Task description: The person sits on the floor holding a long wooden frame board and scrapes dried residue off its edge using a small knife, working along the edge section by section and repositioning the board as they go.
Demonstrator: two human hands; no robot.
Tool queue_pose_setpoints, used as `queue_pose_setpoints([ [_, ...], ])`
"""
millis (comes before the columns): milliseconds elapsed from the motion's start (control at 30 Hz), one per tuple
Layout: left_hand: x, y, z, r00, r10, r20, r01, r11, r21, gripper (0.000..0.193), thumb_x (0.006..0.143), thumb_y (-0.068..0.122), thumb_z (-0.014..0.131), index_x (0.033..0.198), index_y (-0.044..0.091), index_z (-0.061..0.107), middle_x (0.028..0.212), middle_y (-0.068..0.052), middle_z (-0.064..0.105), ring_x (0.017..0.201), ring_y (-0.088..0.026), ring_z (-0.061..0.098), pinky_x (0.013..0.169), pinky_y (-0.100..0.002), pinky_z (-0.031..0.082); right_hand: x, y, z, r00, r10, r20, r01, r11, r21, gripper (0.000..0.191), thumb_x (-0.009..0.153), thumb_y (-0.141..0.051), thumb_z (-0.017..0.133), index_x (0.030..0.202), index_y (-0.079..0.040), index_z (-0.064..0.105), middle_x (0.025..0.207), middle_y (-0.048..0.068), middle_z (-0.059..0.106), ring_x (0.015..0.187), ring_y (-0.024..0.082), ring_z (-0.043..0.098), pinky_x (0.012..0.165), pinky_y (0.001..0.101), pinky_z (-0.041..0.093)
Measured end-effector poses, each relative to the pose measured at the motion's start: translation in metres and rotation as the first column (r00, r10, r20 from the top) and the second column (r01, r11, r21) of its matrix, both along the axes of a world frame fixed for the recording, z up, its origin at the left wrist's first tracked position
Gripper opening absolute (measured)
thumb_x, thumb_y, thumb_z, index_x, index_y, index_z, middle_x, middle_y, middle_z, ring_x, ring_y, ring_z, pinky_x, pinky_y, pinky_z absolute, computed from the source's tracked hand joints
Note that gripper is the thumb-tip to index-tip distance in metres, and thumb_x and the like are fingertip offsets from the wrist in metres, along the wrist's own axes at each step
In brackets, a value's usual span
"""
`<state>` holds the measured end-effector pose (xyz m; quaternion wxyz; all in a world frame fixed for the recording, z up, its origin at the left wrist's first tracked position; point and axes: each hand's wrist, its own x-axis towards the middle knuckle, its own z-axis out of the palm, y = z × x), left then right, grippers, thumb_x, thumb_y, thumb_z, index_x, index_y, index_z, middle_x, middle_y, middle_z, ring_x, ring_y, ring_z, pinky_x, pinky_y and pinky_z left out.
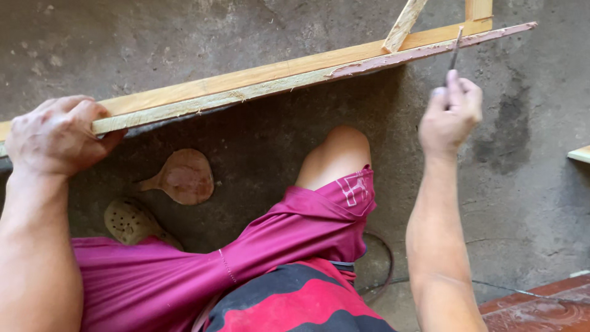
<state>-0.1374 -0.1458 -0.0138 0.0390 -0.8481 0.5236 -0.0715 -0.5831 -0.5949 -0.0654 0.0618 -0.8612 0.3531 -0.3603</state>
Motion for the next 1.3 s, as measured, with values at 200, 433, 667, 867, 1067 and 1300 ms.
queue_pose_setpoints([
  [200,-0.006,-0.003,0.008,0.998,0.047,-0.037,-0.045,0.998,0.04,0.025,0.09,0.046,0.081,0.089,0.022,0.073,0.096,0.003,0.075,0.093,-0.022,0.074,0.077,-0.039,0.059,-0.018,0.026,0.052,0.988,0.083,-0.127,-0.038,0.947,0.319,0.037,0.095,0.004,0.07,0.132,0.0,0.074,0.117,0.016,0.067,0.091,0.025,0.068,0.082,0.0335,0.057],
  [433,-0.004,-0.002,0.005,0.999,0.033,-0.04,-0.032,0.999,0.018,0.027,0.087,0.047,0.081,0.09,0.021,0.073,0.101,0.001,0.075,0.093,-0.022,0.074,0.079,-0.04,0.059,-0.025,-0.013,0.059,0.98,0.082,-0.18,-0.056,0.988,0.147,0.029,0.097,0.003,0.071,0.125,0.0,0.078,0.113,0.016,0.074,0.105,0.027,0.073,0.096,0.0357,0.059],
  [667,0.0,0.003,-0.002,0.999,0.011,-0.044,-0.012,0.999,-0.03,0.026,0.092,0.046,0.082,0.095,0.021,0.075,0.101,-0.001,0.075,0.092,-0.024,0.074,0.077,-0.039,0.059,-0.033,-0.018,0.082,0.981,0.113,-0.158,-0.059,0.947,0.315,0.023,0.099,0.0,0.073,0.122,-0.001,0.078,0.116,0.017,0.075,0.101,0.026,0.074,0.091,0.0344,0.057],
  [867,0.008,0.008,-0.02,0.997,-0.049,-0.067,0.043,0.994,-0.098,0.027,0.094,0.041,0.085,0.09,0.017,0.073,0.095,-0.002,0.074,0.089,-0.022,0.073,0.08,-0.035,0.059,-0.04,-0.03,0.057,0.993,0.062,-0.1,-0.037,0.972,0.233,0.023,0.098,0.002,0.072,0.12,0.0,0.079,0.109,0.017,0.076,0.101,0.024,0.075,0.09,0.0328,0.057],
  [1067,0.019,0.017,-0.036,0.989,-0.096,-0.112,0.081,0.988,-0.133,0.029,0.098,0.037,0.086,0.087,0.015,0.07,0.094,-0.003,0.072,0.091,-0.022,0.073,0.083,-0.034,0.059,-0.056,-0.049,0.049,0.999,-0.038,-0.018,0.042,0.956,0.291,0.023,0.099,0.001,0.071,0.12,-0.002,0.079,0.117,0.013,0.077,0.099,0.023,0.074,0.088,0.031,0.058],
  [1300,0.023,0.019,-0.042,0.983,-0.14,-0.121,0.118,0.978,-0.173,0.03,0.099,0.037,0.085,0.087,0.015,0.068,0.101,-0.004,0.073,0.095,-0.022,0.073,0.087,-0.034,0.059,-0.048,-0.041,0.048,0.968,0.157,-0.197,-0.128,0.98,0.152,0.026,0.095,0.0,0.074,0.121,0.001,0.079,0.115,0.018,0.073,0.101,0.029,0.073,0.093,0.0366,0.058],
])
